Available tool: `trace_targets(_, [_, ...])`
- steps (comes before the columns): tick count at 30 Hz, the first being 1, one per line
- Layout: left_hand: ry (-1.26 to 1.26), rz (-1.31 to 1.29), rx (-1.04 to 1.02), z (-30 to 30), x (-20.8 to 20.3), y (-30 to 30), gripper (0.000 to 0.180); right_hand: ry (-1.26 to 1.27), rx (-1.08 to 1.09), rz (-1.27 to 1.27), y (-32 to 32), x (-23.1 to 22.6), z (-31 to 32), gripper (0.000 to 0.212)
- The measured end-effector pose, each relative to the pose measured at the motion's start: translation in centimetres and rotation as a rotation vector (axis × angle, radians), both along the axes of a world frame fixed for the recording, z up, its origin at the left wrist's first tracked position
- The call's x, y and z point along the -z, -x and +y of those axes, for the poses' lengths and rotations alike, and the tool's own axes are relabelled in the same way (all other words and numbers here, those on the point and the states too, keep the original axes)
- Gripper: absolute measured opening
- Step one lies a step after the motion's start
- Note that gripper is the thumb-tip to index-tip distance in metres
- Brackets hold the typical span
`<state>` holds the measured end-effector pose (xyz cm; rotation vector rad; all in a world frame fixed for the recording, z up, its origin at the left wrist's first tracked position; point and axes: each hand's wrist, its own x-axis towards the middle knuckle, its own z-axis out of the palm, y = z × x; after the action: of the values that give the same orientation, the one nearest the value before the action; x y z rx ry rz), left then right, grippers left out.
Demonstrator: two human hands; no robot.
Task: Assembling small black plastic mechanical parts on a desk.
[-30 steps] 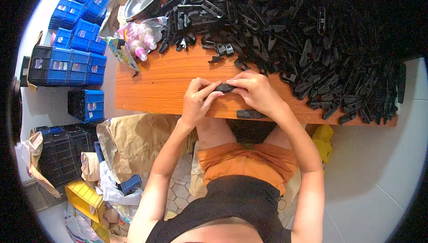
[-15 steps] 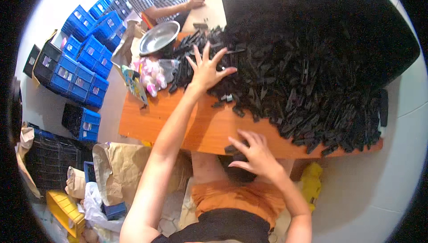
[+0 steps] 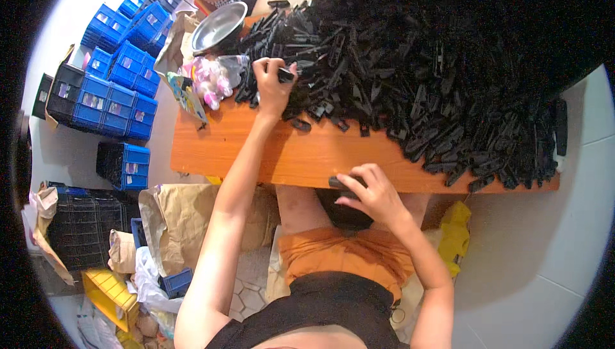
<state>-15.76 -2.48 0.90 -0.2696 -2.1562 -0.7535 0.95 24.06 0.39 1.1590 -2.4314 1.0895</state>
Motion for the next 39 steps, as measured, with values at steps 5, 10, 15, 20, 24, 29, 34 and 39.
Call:
trace_targets(5, [-0.030, -0.003, -0.044, -1.5, 1.6, -4.3, 0.027, 0.009, 0.013, -0.007, -0.3, 0.4, 0.1, 0.052])
trace_targets(10, [-0.053, -0.126, -0.017, -1.7, 1.9, -7.4, 0.033, -0.004, 0.016, -0.004, -0.9, 0.6, 0.1, 0.053])
trace_targets(15, [-0.105, -0.268, -0.008, -0.7, 1.3, -8.4, 0.047, -0.051, -0.057, 0.048, -1.2, 0.6, 1.3, 0.051])
trace_targets(20, [-0.357, -0.208, 0.017, -0.2, 1.2, -6.6, 0.040, -0.209, -0.179, 0.074, -2.4, -0.7, 0.7, 0.045])
trace_targets(24, [-0.733, -0.186, 0.065, -1.2, 0.6, -5.8, 0.049, -0.055, -0.098, 0.154, -0.7, -2.4, -5.6, 0.042])
trace_targets(29, [-0.556, -0.296, 0.143, -3.1, -1.2, -5.7, 0.028, -0.018, -0.109, 0.208, 3.6, 0.0, -12.0, 0.032])
trace_targets(34, [0.125, -0.179, -0.003, -4.4, -0.9, -2.6, 0.040, -0.123, 0.022, 0.245, 5.8, 0.7, -10.5, 0.022])
trace_targets(39, [0.295, -0.132, -0.204, -4.5, -0.8, 3.8, 0.059, -0.155, 0.095, 0.229, 7.1, 0.9, -8.0, 0.019])
